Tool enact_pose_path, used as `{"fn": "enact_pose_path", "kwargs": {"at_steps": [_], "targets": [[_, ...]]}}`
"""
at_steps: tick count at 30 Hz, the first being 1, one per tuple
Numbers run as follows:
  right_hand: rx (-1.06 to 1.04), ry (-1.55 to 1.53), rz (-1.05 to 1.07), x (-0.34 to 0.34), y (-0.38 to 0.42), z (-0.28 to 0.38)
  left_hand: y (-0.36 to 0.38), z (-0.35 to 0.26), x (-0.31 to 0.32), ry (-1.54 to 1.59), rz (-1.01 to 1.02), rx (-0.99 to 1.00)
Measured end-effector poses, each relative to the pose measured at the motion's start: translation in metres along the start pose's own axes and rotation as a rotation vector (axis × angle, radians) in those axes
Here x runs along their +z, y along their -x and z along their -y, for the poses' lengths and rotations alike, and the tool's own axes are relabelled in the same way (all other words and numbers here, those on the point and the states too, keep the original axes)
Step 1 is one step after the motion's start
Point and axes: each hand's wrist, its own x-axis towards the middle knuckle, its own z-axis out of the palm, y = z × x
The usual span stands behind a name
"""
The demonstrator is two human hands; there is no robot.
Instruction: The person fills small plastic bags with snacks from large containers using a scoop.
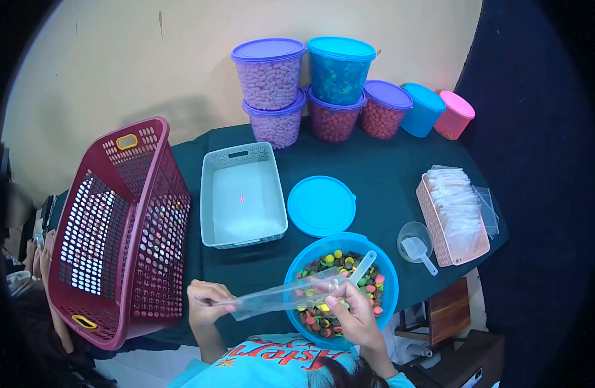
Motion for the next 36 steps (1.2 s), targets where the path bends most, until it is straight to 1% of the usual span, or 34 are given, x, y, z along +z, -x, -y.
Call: {"fn": "enact_pose_path", "kwargs": {"at_steps": [1, 3, 4, 5, 7, 8, 9, 10, 11, 12, 13, 14, 15, 16, 17, 18, 19, 21, 22, 24, 25, 27, 29, 31, 32, 36], "targets": [[-0.019, -0.026, -0.002, 0.003, 0.001, 0.002, 0.000, -0.004, -0.004, -0.004, 0.002, 0.003], [0.010, 0.012, -0.006, 0.006, 0.006, 0.002, 0.002, -0.011, -0.013, -0.088, 0.061, 0.044], [0.003, 0.010, 0.004, 0.009, 0.008, 0.004, 0.004, -0.014, -0.011, -0.089, 0.049, 0.088], [-0.003, 0.010, 0.013, 0.011, 0.009, 0.006, 0.005, -0.016, -0.011, -0.099, 0.052, 0.088], [-0.014, 0.020, 0.007, 0.010, 0.011, 0.006, 0.008, -0.019, -0.008, -0.241, 0.025, 0.055], [-0.038, 0.062, -0.050, 0.007, 0.012, 0.002, 0.012, -0.022, -0.003, -0.205, -0.029, -0.029], [-0.062, 0.105, -0.104, 0.003, 0.013, -0.001, 0.014, -0.020, 0.004, -0.129, -0.156, -0.009], [-0.087, 0.195, -0.143, -0.001, 0.013, 0.001, 0.014, -0.023, 0.015, -0.302, -0.336, 0.076], [-0.086, 0.192, -0.137, -0.002, 0.014, 0.000, 0.014, -0.029, 0.026, -0.476, -0.514, 0.162], [-0.111, 0.208, -0.168, -0.003, 0.016, -0.001, 0.019, -0.034, 0.034, -0.638, -0.560, 0.296], [-0.135, 0.224, -0.200, -0.004, 0.018, -0.004, 0.022, -0.041, 0.049, -0.578, -0.560, 0.372], [-0.184, 0.223, -0.202, 0.000, 0.019, -0.008, 0.024, -0.044, 0.059, -0.630, -0.416, 0.458], [-0.176, 0.218, -0.202, 0.004, 0.022, -0.008, 0.024, -0.048, 0.068, -0.701, -0.197, 0.498], [-0.100, 0.264, -0.171, 0.007, 0.025, -0.006, 0.019, -0.051, 0.077, -0.866, 0.074, 0.490], [-0.020, 0.310, -0.140, 0.011, 0.029, -0.006, 0.017, -0.045, 0.091, -0.950, 0.166, 0.402], [-0.054, 0.190, -0.157, 0.019, 0.031, -0.010, 0.011, -0.037, 0.099, -0.998, 0.268, 0.360], [0.039, 0.355, -0.119, 0.021, 0.037, 0.003, 0.007, -0.034, 0.105, -1.032, 0.364, 0.290], [-0.109, 0.514, -0.105, 0.021, 0.044, -0.006, 0.006, -0.025, 0.108, -1.106, 0.426, 0.329], [-0.104, 0.511, -0.122, 0.021, 0.047, -0.005, 0.007, -0.021, 0.108, -1.098, 0.443, 0.332], [-0.008, 0.262, -0.081, 0.019, 0.051, -0.001, 0.009, -0.016, 0.110, -1.054, 0.418, 0.372], [-0.006, 0.265, -0.094, 0.020, 0.053, -0.001, 0.009, -0.015, 0.112, -1.044, 0.427, 0.375], [-0.034, 0.255, -0.101, 0.021, 0.056, -0.001, 0.007, -0.013, 0.115, -1.039, 0.422, 0.322], [-0.032, 0.286, -0.092, 0.017, 0.058, 0.002, 0.005, -0.013, 0.119, -1.025, 0.421, 0.340], [0.024, 0.294, -0.062, 0.013, 0.063, 0.004, 0.006, -0.013, 0.122, -0.951, 0.435, 0.300], [0.003, 0.295, -0.078, 0.012, 0.064, 0.006, 0.006, -0.012, 0.124, -0.949, 0.443, 0.297], [0.022, 0.310, -0.029, 0.001, 0.067, 0.013, 0.009, -0.014, 0.127, -0.921, 0.387, 0.286]]}}
